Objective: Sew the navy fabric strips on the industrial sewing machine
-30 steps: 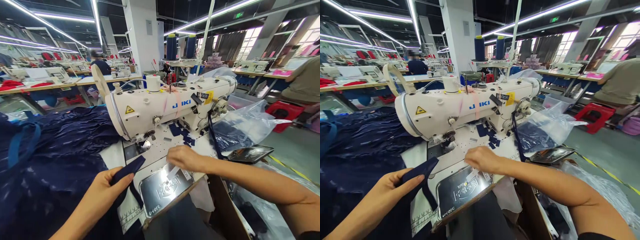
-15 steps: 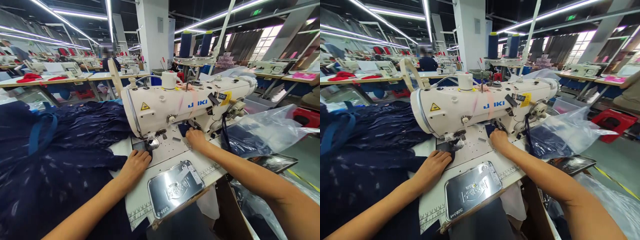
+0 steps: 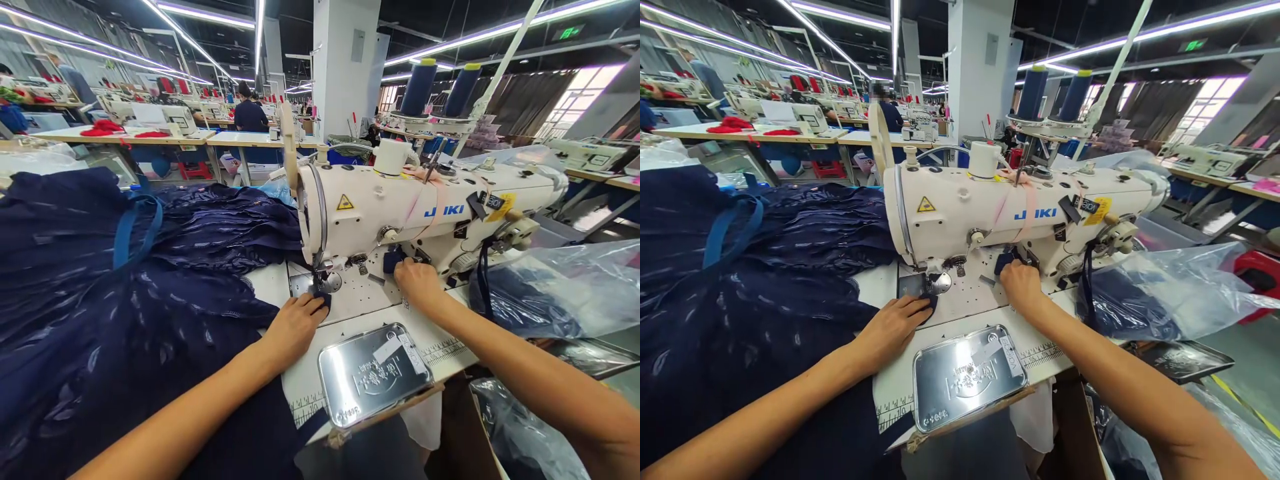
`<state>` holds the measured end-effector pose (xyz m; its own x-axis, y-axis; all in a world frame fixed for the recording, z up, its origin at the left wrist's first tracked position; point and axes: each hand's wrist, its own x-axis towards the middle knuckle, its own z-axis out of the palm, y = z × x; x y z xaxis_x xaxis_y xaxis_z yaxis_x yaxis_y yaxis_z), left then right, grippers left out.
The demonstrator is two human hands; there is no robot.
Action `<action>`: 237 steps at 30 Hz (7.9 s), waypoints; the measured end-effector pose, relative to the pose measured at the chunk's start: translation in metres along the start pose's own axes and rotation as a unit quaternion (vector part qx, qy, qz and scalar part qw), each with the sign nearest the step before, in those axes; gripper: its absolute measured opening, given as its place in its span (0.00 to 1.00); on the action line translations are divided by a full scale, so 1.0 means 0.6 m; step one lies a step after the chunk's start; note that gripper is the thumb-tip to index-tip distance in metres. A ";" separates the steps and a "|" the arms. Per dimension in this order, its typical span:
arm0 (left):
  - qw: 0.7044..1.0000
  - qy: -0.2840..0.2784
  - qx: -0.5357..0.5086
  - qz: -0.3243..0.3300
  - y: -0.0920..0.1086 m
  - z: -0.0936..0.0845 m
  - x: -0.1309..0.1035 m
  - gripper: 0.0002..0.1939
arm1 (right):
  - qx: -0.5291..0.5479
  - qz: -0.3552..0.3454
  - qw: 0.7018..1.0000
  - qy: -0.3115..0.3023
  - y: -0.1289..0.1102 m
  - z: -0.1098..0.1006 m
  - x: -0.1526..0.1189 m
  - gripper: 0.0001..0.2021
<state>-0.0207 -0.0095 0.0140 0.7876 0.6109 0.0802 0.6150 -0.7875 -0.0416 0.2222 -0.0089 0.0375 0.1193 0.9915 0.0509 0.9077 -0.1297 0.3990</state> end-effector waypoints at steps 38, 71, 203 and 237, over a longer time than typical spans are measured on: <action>0.997 0.074 -0.006 0.027 0.004 0.015 -0.002 0.17 | 0.259 -0.445 0.807 0.290 -0.070 0.059 0.023 0.11; 0.994 0.072 0.064 0.049 0.007 0.031 -0.001 0.14 | 0.512 -0.230 0.828 0.025 -0.132 0.015 0.038 0.06; 0.998 0.052 -0.027 -0.009 -0.047 0.012 0.000 0.20 | 0.328 -0.460 0.771 0.294 -0.110 0.050 0.031 0.13; 0.998 0.040 -0.033 -0.041 -0.078 0.009 0.035 0.23 | 0.412 -0.395 0.794 0.208 -0.111 0.063 0.055 0.12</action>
<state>-0.0329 0.0405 0.0121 0.7272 0.6675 0.1600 0.6718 -0.7400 0.0334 0.1807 0.0323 -0.0221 -0.6061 0.6561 0.4496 0.6086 0.7465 -0.2689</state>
